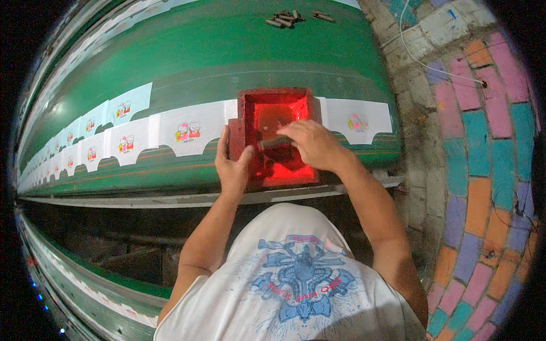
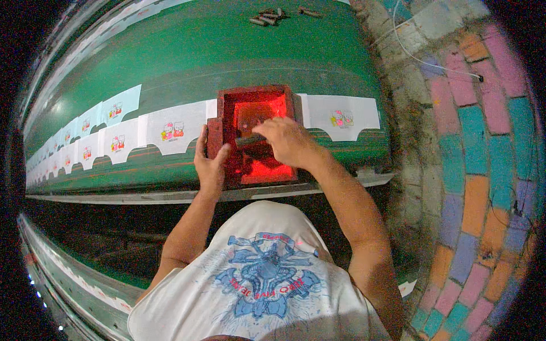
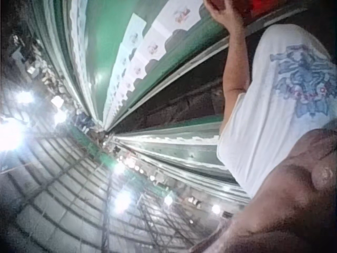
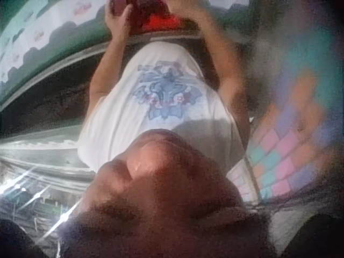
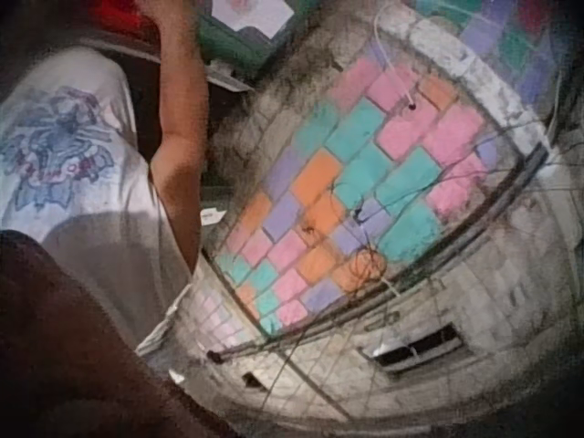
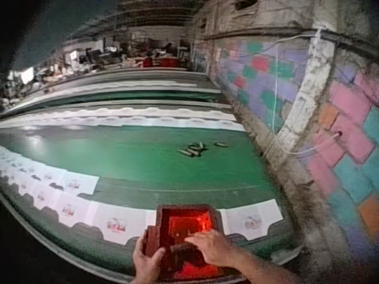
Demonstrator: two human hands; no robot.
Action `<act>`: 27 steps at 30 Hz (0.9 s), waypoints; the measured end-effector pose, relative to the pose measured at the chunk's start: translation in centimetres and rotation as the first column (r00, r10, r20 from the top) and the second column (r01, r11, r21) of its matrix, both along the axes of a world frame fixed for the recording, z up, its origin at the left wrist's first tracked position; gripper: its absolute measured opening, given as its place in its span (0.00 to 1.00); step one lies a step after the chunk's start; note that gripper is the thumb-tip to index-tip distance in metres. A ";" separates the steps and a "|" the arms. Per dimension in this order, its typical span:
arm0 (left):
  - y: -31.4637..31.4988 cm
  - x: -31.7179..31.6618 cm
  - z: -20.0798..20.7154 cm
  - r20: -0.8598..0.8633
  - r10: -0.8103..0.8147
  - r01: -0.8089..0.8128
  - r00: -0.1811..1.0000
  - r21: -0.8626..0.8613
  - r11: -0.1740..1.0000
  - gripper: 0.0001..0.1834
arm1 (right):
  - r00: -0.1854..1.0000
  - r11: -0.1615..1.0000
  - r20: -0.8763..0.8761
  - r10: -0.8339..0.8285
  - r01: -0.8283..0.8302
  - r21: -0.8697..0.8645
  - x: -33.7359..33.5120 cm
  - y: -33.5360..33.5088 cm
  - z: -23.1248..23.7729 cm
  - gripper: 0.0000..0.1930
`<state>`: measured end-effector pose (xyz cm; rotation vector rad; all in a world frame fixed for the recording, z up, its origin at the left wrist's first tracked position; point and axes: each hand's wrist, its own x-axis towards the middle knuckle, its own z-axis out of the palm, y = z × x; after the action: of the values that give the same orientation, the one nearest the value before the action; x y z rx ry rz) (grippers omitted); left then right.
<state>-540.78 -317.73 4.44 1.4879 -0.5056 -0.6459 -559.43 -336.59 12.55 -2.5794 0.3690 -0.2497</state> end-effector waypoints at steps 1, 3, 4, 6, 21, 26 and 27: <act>0.0 0.1 -0.2 -0.064 0.014 -0.017 0.998 -0.035 0.999 0.45 | 1.000 1.000 0.026 -0.002 0.002 -0.019 0.5 -1.0 -0.2 0.22; -0.2 0.3 -0.6 -0.075 0.029 -0.035 0.997 -0.080 0.996 0.41 | 0.997 0.998 0.071 -0.013 0.018 -0.065 1.4 -2.9 -0.7 0.22; -0.2 0.4 -0.7 -0.023 0.035 -0.037 0.999 -0.085 0.996 0.39 | 0.996 0.995 0.085 -0.011 0.019 -0.094 2.1 -3.7 -1.1 0.23; 0.1 0.3 -0.8 -0.050 0.046 -0.049 0.998 -0.050 0.998 0.38 | 0.991 0.992 0.134 -0.019 0.035 -0.120 2.9 -5.0 -1.9 0.24; 0.4 0.3 -0.6 0.046 0.105 -0.108 0.993 0.061 0.992 0.37 | 0.977 0.927 0.165 0.133 -0.064 -0.369 -1.1 1.8 -3.7 0.18; 0.3 -0.2 0.2 0.029 0.090 -0.089 0.996 -0.024 0.996 0.38 | 0.982 0.930 0.137 0.130 -0.073 -0.361 -3.0 4.8 -3.3 0.19; 0.2 -0.4 0.4 0.028 0.078 -0.076 0.997 -0.061 0.995 0.39 | 0.985 0.937 0.118 0.123 -0.076 -0.341 -3.4 5.3 -3.0 0.19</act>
<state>-541.20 -317.49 4.85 1.4552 -0.4849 -0.5440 -562.79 -331.27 9.51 -2.8834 0.1536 -0.4885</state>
